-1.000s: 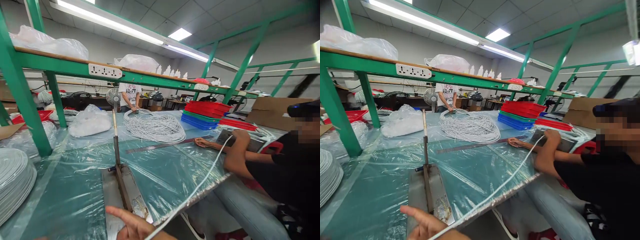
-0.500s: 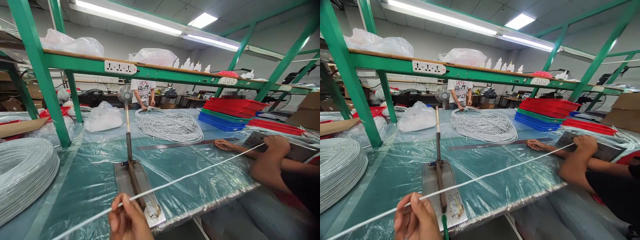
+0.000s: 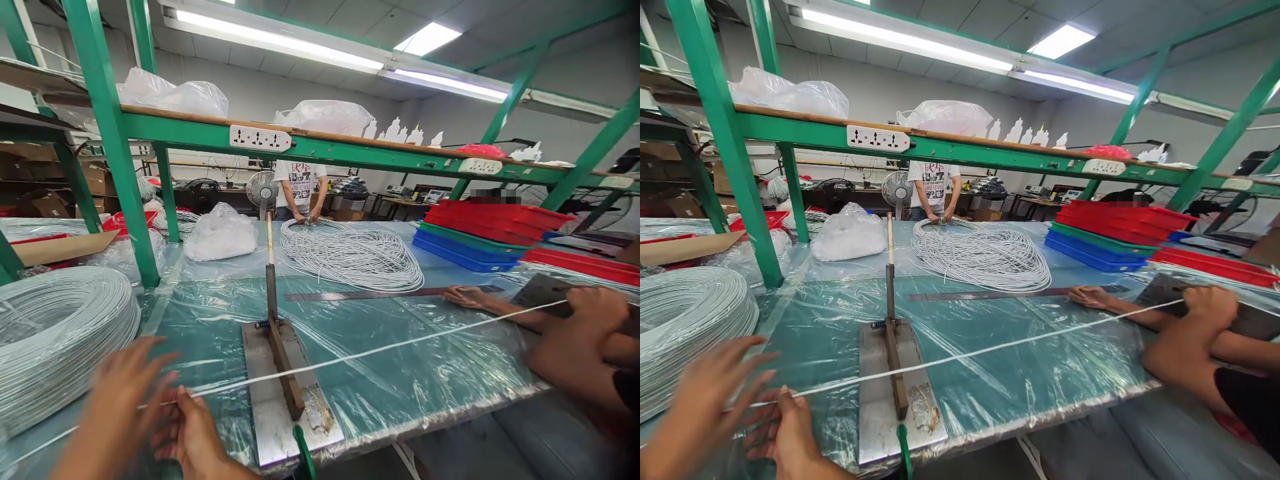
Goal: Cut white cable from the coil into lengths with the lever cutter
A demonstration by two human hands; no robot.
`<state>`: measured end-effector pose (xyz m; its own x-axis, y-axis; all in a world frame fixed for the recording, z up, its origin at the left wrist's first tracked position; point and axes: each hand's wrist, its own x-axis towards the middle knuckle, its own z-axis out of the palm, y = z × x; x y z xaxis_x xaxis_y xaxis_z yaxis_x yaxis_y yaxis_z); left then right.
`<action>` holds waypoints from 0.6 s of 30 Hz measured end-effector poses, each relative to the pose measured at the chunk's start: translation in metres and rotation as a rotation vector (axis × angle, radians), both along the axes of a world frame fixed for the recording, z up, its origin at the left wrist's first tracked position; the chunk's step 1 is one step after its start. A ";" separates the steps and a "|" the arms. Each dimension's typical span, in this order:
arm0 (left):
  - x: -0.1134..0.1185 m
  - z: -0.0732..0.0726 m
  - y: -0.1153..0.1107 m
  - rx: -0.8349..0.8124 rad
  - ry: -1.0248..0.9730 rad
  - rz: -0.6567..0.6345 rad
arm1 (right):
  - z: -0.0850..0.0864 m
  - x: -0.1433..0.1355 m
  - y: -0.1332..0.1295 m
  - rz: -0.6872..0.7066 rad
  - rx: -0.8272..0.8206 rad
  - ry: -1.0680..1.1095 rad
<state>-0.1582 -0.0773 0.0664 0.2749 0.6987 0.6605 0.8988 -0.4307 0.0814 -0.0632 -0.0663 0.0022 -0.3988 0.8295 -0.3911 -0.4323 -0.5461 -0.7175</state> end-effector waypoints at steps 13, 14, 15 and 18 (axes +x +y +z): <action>0.123 -0.015 0.076 -1.099 -0.603 -0.572 | -0.026 0.045 -0.027 0.277 0.317 -0.022; 0.123 -0.015 0.078 -1.099 -0.634 -0.568 | -0.027 0.051 -0.032 0.261 0.376 -0.017; 0.124 -0.016 0.079 -1.100 -0.662 -0.564 | -0.029 0.056 -0.036 0.223 0.422 -0.025; 0.129 -0.019 0.080 -1.098 -0.720 -0.548 | -0.029 0.072 -0.044 0.166 0.455 -0.111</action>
<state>-0.0292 0.0029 0.0476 0.5155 0.8564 -0.0291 0.2615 -0.1249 0.9571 0.0088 -0.1099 -0.0271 -0.5161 0.8549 -0.0516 -0.2733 -0.2215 -0.9361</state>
